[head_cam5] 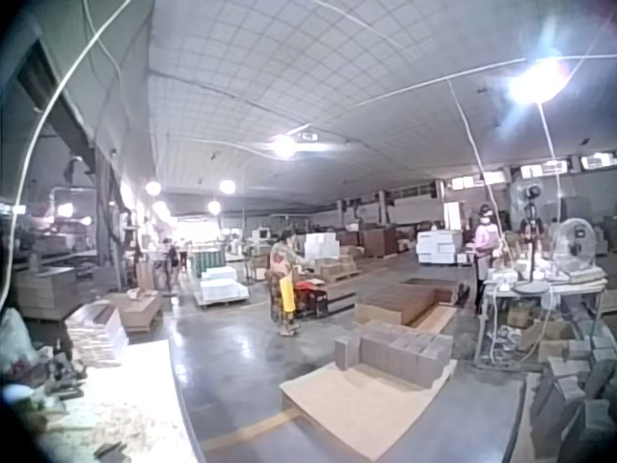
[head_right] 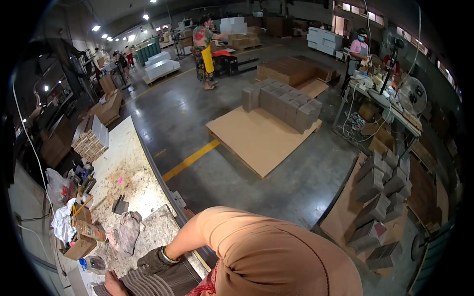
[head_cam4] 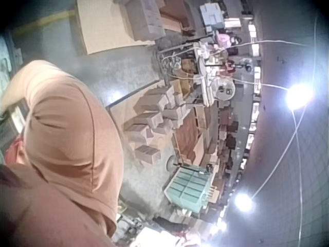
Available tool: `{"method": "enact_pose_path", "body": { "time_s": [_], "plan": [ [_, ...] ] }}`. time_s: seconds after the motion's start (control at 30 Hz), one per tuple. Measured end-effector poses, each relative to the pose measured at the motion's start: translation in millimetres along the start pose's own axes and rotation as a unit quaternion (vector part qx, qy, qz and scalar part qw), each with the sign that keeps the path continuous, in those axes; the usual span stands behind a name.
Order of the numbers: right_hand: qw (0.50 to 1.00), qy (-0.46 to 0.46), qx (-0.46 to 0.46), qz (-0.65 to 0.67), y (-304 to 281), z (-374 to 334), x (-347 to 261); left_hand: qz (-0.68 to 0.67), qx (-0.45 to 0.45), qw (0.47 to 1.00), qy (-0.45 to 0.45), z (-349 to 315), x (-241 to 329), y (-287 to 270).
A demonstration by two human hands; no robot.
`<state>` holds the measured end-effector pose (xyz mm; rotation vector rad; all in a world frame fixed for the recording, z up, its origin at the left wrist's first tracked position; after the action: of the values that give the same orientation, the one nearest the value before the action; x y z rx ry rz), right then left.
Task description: The person sands the surfaces and edges of several grooved wooden slats with a sanding block and wipes them with a cloth.
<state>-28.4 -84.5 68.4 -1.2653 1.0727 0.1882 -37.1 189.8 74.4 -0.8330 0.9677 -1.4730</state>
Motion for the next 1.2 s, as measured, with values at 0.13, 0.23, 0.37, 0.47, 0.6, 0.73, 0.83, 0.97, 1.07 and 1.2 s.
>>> {"method": "enact_pose_path", "body": {
  "time_s": [0.13, 0.23, 0.37, 0.47, 0.6, 0.73, 0.83, 0.97, 1.07, 1.2],
  "plan": [
    [1.000, 0.002, 0.006, 0.003, 7, 4, 9, -0.013, -0.016, 0.999, -0.031, 2, 9, -8],
    [1.000, 0.000, 0.013, 0.001, 8, 6, 9, -0.050, -0.040, 0.997, -0.053, 1, 5, -8],
    [1.000, 0.016, -0.010, 0.000, 1, -2, 0, -0.037, -0.089, 0.993, -0.063, 0, -1, 3],
    [1.000, 0.008, -0.013, 0.007, -6, -4, -4, -0.053, -0.070, 0.994, -0.058, 6, 10, -3],
    [0.998, -0.033, -0.024, 0.039, 7, 6, 1, -0.152, -0.095, 0.975, -0.131, 1, 9, -21],
    [0.999, -0.031, -0.014, 0.037, 13, 12, 4, -0.141, -0.109, 0.975, -0.133, 4, 13, -21],
    [0.999, -0.029, -0.009, 0.040, 10, 10, 9, -0.138, -0.090, 0.984, -0.071, 7, 23, -23],
    [0.999, -0.020, -0.003, 0.042, 10, 8, 17, -0.132, -0.096, 0.985, -0.054, 9, 32, -32],
    [0.999, -0.017, -0.001, 0.043, 10, 10, 20, -0.118, -0.107, 0.986, -0.053, 8, 16, -17],
    [0.999, -0.010, 0.004, 0.045, 9, 12, 24, -0.163, -0.109, 0.978, -0.076, 7, 0, -3]
  ]
}}
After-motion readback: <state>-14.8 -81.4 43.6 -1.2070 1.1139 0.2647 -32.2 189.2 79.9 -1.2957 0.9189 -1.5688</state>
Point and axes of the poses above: each hand's wrist, its own z-axis towards the middle knuckle, its own y-axis out of the palm, x = y × z, the point moved 5 cm from there along z, towards the middle knuckle, and after that the axes turned 7 degrees about -z, right-handed, at the moved point
